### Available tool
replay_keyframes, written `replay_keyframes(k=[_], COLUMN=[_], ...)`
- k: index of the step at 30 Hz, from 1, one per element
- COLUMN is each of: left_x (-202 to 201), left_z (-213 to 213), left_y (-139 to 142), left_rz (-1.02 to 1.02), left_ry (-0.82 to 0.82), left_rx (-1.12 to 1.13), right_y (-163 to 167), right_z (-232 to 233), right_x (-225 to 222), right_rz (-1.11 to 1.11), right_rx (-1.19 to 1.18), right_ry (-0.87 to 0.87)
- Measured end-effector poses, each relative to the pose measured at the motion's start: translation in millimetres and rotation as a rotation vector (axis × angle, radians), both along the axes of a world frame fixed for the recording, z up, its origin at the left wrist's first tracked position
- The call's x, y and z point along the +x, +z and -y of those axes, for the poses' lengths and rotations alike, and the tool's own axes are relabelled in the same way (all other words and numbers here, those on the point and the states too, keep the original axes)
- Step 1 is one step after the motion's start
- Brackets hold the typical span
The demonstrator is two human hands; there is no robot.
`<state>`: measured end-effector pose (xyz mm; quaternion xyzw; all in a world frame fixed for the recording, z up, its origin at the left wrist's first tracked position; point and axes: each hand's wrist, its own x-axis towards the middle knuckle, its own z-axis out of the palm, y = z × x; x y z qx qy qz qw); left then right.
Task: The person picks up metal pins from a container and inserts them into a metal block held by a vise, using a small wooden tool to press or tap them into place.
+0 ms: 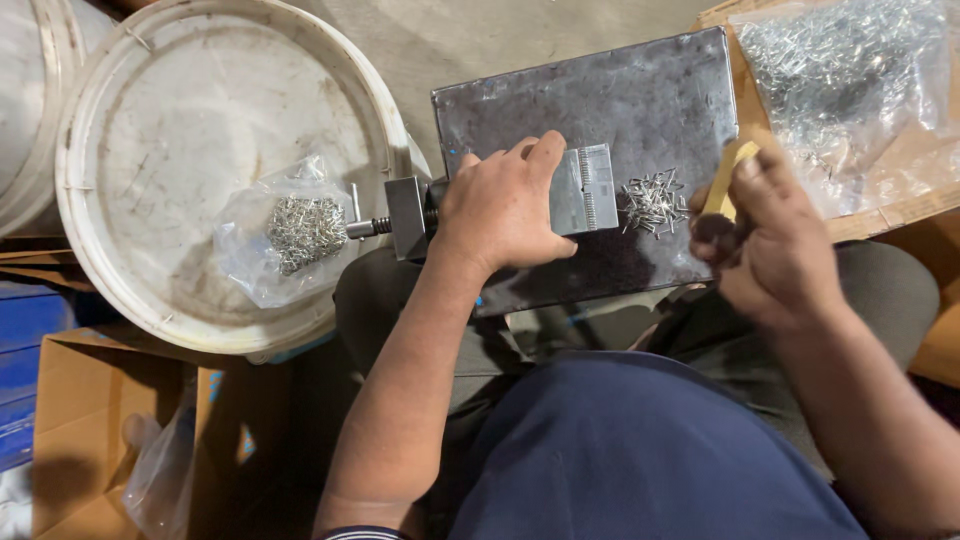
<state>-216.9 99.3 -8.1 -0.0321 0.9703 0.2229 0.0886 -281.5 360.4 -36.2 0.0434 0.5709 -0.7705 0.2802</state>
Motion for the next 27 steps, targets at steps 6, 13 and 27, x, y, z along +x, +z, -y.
replay_keyframes(k=[6, 13, 27], left_x=[0, 1, 1], left_z=[-2, -3, -4], left_y=[1, 5, 9], left_rz=[-0.023, 0.0, 0.015], left_ry=[0.005, 0.009, 0.014], left_rx=[-0.001, -0.014, -0.022], right_y=[-26, -9, -26], right_z=[-4, 10, 14], right_x=[14, 15, 16], right_rz=[0.293, 0.366, 0.42], right_rx=[-0.159, -0.223, -0.349], right_ry=[0.029, 0.052, 0.024])
